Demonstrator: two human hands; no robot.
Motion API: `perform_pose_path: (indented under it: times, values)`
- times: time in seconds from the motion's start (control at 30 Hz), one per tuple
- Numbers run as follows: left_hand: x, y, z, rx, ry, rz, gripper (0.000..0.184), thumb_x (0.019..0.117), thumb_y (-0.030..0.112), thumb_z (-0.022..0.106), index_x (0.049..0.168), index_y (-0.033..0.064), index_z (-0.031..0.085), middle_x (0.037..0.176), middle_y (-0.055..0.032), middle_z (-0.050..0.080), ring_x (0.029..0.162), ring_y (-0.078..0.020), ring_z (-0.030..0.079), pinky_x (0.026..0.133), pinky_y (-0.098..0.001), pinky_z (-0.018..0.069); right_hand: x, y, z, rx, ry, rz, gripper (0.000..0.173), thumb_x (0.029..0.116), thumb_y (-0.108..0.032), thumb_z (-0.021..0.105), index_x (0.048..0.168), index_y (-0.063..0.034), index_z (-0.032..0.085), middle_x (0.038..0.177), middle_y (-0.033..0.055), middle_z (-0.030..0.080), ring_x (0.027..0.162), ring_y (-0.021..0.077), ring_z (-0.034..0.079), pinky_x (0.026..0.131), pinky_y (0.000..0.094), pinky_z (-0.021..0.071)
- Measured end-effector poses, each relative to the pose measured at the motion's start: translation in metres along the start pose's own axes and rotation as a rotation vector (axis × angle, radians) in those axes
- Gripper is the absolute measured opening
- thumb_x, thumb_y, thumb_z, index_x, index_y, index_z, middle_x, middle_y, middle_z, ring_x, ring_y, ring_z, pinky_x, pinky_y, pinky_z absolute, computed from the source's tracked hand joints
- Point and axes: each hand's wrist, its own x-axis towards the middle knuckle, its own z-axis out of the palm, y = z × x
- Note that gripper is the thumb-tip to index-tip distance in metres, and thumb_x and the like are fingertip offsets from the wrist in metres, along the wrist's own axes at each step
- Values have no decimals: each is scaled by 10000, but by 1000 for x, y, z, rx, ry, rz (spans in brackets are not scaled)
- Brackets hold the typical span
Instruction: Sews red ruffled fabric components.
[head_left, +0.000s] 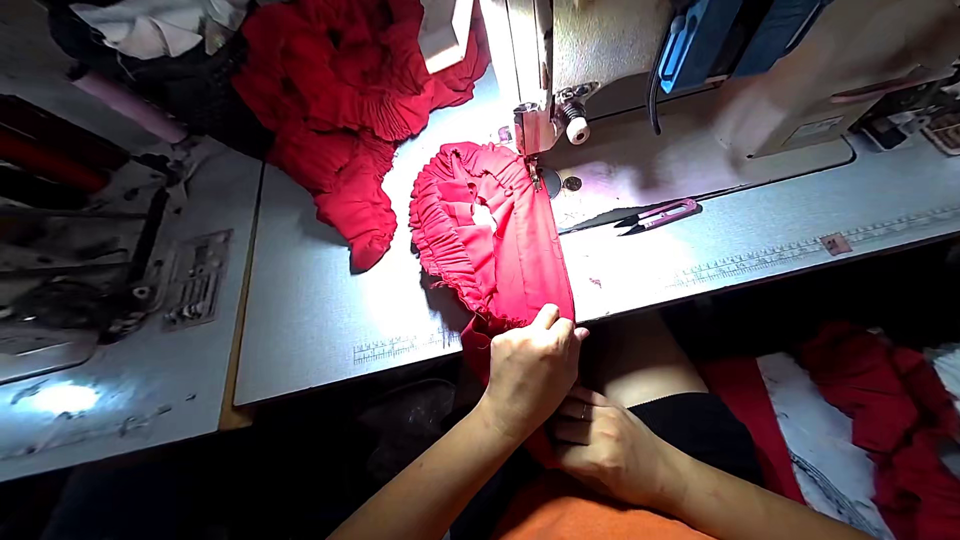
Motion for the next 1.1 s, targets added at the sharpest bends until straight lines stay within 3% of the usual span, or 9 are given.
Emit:
perform_pose_path:
  times: [0.3,0.37,0.43,0.5,0.6,0.67,0.77,0.87,1.1]
  values:
    - [-4,4,8,5,54,-10,276,940,275,674,780,59,735,708,-53,624,509,-161,586,408,-309,413,2,-1,-5,50,-45,-38,259,986,-52,566,756,-114,667,768,27,688,899,210,688,1013,375,508]
    - [-4,5,7,40,29,-3,231,895,263,706,810,53,750,732,-62,643,511,-168,600,407,-312,430,3,-2,-9,90,-44,-63,277,1017,-133,569,756,-99,658,735,40,670,865,214,693,972,372,530]
    - [-2,5,5,43,6,-13,152,889,145,656,802,59,746,747,-64,652,516,-170,609,409,-313,442,7,-1,-19,158,20,-100,416,1058,-344,512,764,-84,648,704,54,638,802,220,678,898,386,546]
    - [3,3,1,-11,-15,-37,155,890,118,625,790,61,729,752,-61,656,554,-175,634,433,-332,467,20,10,-43,178,150,-64,517,1066,-436,448,808,-67,702,761,72,707,821,199,701,877,394,555]
    - [8,-1,-9,-109,22,-79,151,885,150,642,771,80,711,740,-33,654,590,-157,639,471,-333,487,62,71,-83,-86,189,78,290,996,-221,502,957,-72,748,918,71,739,880,170,696,781,343,560]
    - [12,-2,-21,-143,62,-84,140,875,172,662,775,92,719,720,-12,641,596,-129,620,491,-305,478,92,129,-95,-212,19,82,375,880,-70,564,1208,-50,745,1237,127,726,1170,261,681,991,418,540]
    - [19,-5,-38,-151,85,-70,156,889,180,644,776,102,718,711,1,628,599,-84,599,499,-252,454,127,188,-97,-258,-207,-1,511,880,-3,540,1380,-27,642,1445,150,614,1391,296,544,1190,427,389]
    - [21,-9,-47,-151,83,-52,179,910,165,616,786,99,726,716,-2,632,589,-73,582,486,-228,429,151,209,-92,-273,-311,-51,469,965,-15,517,1427,-22,596,1474,150,589,1414,285,521,1221,430,342]
    - [20,-13,-45,-160,54,54,207,953,110,587,813,61,731,680,-33,606,532,-106,529,443,-241,360,140,208,-85,-197,-226,-181,367,1026,-47,466,1310,-45,698,1349,150,682,1300,294,629,1139,419,458]
